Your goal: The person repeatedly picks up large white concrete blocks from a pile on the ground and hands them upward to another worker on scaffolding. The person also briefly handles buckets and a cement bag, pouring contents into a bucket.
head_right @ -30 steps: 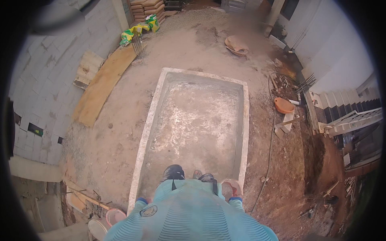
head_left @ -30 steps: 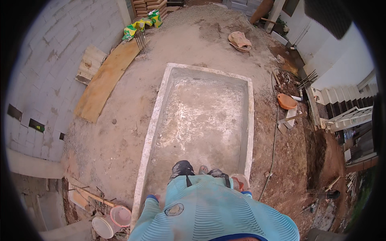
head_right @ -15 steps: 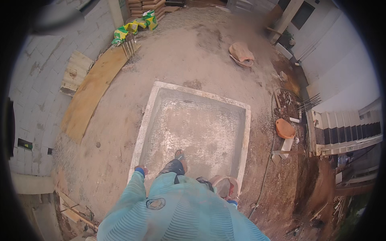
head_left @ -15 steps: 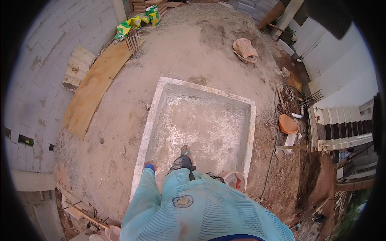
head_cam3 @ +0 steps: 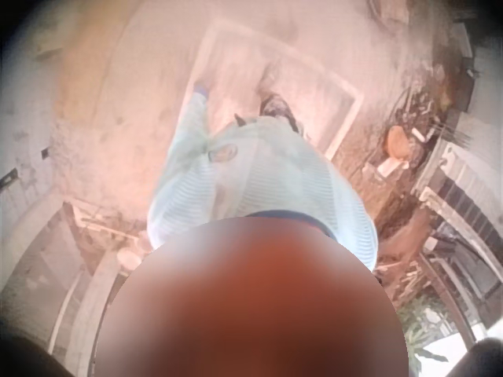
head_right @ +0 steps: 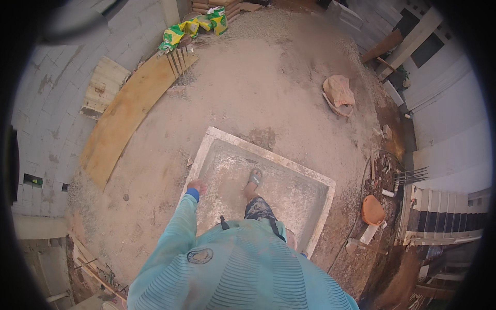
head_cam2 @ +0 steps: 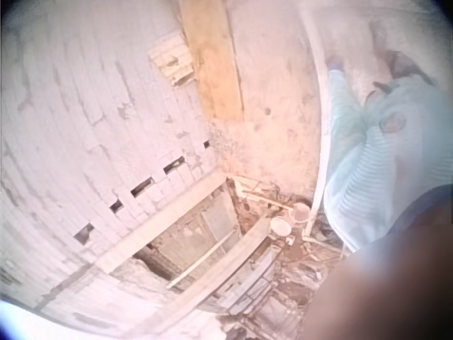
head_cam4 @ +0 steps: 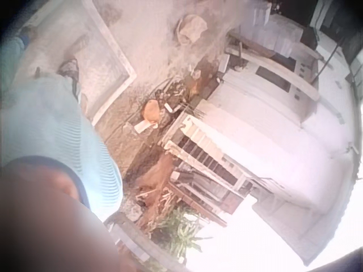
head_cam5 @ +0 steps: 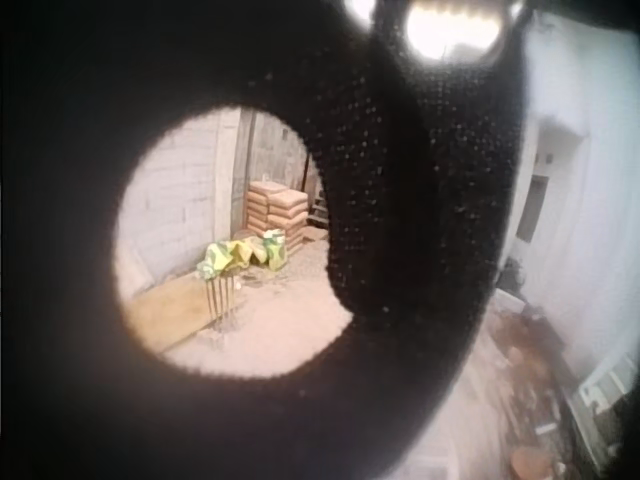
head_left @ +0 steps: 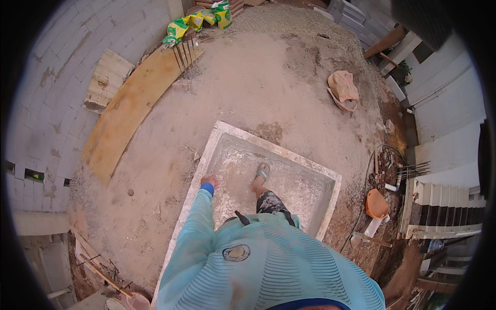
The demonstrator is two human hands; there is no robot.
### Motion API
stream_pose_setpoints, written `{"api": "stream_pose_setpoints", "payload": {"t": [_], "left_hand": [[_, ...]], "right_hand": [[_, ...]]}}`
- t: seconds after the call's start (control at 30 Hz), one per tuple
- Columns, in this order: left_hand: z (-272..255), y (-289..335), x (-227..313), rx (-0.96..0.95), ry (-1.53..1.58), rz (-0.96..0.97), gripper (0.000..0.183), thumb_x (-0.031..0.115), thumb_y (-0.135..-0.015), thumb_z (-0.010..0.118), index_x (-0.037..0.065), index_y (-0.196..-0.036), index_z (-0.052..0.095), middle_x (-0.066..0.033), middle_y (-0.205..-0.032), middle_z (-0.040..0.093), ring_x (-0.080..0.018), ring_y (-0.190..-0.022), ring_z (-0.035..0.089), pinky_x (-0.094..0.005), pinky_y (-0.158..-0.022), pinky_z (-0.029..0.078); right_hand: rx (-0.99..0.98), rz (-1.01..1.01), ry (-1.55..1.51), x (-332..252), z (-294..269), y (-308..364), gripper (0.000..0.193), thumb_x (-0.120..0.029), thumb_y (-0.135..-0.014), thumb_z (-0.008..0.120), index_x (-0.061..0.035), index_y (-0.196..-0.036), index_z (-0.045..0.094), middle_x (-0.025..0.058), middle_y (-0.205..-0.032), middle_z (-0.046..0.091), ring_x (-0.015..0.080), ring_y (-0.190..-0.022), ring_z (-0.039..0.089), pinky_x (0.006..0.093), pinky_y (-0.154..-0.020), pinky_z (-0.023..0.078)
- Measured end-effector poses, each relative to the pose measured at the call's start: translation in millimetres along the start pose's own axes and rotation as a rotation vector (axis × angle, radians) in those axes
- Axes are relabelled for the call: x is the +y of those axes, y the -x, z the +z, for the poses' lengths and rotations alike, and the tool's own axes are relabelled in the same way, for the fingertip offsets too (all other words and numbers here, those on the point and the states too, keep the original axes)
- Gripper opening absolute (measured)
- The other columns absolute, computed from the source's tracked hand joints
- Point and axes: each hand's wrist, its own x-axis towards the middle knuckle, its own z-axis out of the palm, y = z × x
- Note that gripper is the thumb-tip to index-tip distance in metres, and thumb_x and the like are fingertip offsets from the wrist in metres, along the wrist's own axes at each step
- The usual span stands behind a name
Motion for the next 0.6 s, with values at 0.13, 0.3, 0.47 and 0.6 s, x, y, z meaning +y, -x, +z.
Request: {"api": "stream_pose_setpoints", "payload": {"t": [0.13, 0.3, 0.47, 0.6], "left_hand": [[19, -30, 5, 0.281, 0.075, -0.270, 0.027, 0.021, -0.095, 0.062, 0.001, -0.114, 0.064, -0.0186, -0.089, 0.070, -0.0309, -0.072, 0.070, -0.0427, -0.061, 0.060], [43, -28, 13, 0.469, 0.143, -0.476, 0.025, 0.022, -0.094, 0.063, 0.003, -0.110, 0.068, -0.0138, -0.094, 0.072, -0.0306, -0.081, 0.070, -0.0442, -0.074, 0.057], [112, -77, 82, 0.255, -0.026, -0.369, 0.028, 0.026, -0.093, 0.061, 0.005, -0.108, 0.069, -0.0149, -0.095, 0.072, -0.0313, -0.084, 0.070, -0.0441, -0.076, 0.057], [175, -131, 144, 0.093, -0.156, -0.262, 0.030, 0.030, -0.092, 0.060, 0.006, -0.107, 0.071, -0.0158, -0.095, 0.073, -0.0317, -0.086, 0.070, -0.0440, -0.077, 0.056]], "right_hand": [[0.019, 0.015, 0.041, -43, 99, -30, 0.035, -0.043, -0.097, 0.050, -0.0093, -0.092, 0.057, 0.0064, -0.061, 0.052, 0.0261, -0.064, 0.057, 0.0394, -0.061, 0.051], [0.037, 0.052, 0.115, -84, 189, -58, 0.035, -0.043, -0.097, 0.051, -0.0086, -0.090, 0.058, 0.0068, -0.060, 0.051, 0.0266, -0.064, 0.058, 0.0394, -0.061, 0.051], [-0.058, 0.054, 0.123, -116, 298, -58, 0.034, -0.040, -0.098, 0.052, -0.0089, -0.086, 0.057, 0.0056, -0.057, 0.049, 0.0254, -0.063, 0.058, 0.0397, -0.061, 0.051], [-0.157, -0.061, -0.007, -140, 379, -54, 0.032, -0.039, -0.101, 0.050, -0.0122, -0.083, 0.054, -0.0003, -0.057, 0.048, 0.0185, -0.060, 0.056, 0.0386, -0.061, 0.050]]}}
